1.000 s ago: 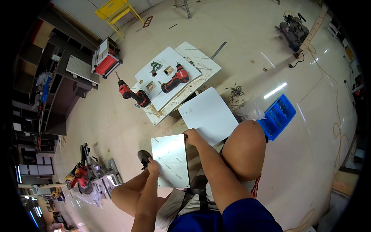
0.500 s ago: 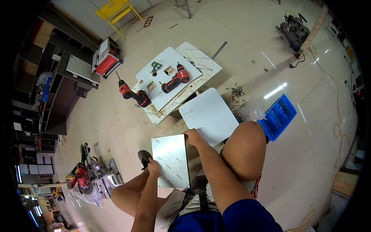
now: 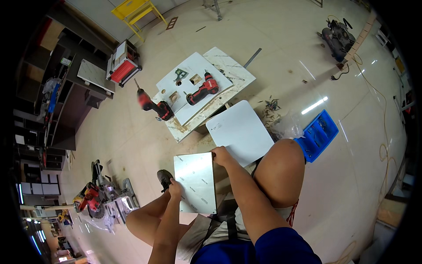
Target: The person sits on the floor and uses a cordless drill to fasten screws into white cabinet panels. They align the panels, drill multiple screws, and reposition the pieces to continue assembly.
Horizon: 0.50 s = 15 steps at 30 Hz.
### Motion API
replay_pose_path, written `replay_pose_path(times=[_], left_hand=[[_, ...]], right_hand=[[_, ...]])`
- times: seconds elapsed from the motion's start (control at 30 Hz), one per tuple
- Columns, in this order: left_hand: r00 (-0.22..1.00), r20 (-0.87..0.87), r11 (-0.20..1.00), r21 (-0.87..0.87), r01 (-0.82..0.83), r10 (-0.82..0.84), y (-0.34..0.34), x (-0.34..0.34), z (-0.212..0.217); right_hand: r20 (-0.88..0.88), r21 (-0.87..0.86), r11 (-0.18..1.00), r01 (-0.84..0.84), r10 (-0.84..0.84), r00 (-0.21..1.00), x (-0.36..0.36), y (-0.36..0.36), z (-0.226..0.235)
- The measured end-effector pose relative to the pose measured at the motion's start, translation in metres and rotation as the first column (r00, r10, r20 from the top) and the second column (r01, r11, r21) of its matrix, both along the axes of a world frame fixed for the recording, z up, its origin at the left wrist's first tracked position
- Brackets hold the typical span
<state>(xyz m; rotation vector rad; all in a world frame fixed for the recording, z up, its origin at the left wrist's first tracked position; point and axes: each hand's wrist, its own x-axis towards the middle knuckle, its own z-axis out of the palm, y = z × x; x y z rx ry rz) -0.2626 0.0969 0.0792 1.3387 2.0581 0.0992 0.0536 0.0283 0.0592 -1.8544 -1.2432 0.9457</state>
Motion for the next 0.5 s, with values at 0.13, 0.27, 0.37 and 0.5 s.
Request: replay_pose_path(times=[0.13, 0.27, 0.37, 0.5], left_hand=[[1.000, -0.015, 1.000, -0.007, -0.005, 0.005, -0.002, 0.003, 0.002], [1.000, -0.015, 1.000, 0.008, -0.012, 0.012, 0.000, 0.000, 0.000], [1.000, -0.020, 1.000, 0.008, -0.007, 0.007, -0.002, 0.003, 0.001], [1.000, -0.011, 1.000, 0.003, 0.001, -0.001, -0.005, 0.008, 0.009]], right_hand=[[0.025, -0.020, 1.000, -0.005, 0.005, 1.000, 0.000, -0.001, 0.000], [0.016, -0.016, 1.000, -0.006, 0.007, 1.000, -0.002, 0.002, -0.001], [0.019, -0.006, 1.000, -0.006, 0.006, 1.000, -0.001, 0.001, -0.004], [0.013, -0.004, 1.000, -0.010, 0.010, 1.000, -0.001, -0.001, -0.004]])
